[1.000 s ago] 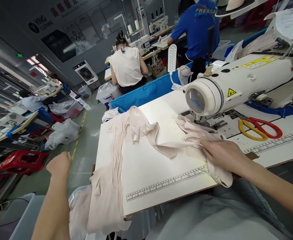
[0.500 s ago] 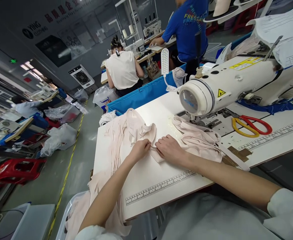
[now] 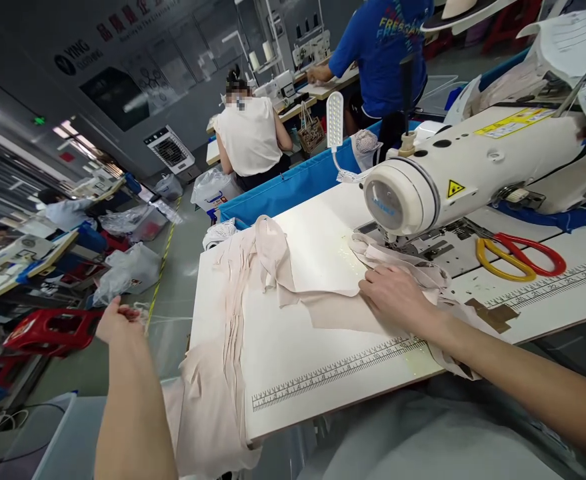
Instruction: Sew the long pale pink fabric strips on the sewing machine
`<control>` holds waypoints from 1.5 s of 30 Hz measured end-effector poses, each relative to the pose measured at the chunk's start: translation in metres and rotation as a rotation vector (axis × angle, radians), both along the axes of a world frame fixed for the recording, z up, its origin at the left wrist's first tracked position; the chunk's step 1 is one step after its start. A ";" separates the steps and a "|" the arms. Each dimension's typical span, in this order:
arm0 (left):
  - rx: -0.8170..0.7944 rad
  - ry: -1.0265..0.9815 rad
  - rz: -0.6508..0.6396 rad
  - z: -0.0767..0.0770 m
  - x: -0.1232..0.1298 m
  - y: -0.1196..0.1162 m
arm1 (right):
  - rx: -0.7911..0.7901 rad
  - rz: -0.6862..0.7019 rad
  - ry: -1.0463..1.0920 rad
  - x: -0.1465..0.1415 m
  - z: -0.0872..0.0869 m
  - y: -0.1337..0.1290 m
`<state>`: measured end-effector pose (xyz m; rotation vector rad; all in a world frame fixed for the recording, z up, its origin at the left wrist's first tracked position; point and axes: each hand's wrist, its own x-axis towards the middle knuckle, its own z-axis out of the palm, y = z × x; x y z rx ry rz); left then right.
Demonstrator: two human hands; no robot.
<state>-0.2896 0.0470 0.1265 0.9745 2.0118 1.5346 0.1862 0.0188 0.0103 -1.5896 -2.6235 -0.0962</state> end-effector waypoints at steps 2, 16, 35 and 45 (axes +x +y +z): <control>-0.013 0.028 0.007 -0.013 0.009 -0.008 | 0.024 0.044 0.006 -0.007 0.004 -0.002; -0.361 0.485 -0.840 -0.125 0.192 -0.002 | -0.078 0.289 0.101 -0.100 0.001 0.032; -0.345 0.771 -0.096 -0.026 0.003 -0.020 | 0.047 0.054 0.037 0.001 -0.003 0.005; -0.218 0.623 -0.766 -0.135 0.192 0.027 | -0.094 0.099 0.101 -0.093 0.008 0.032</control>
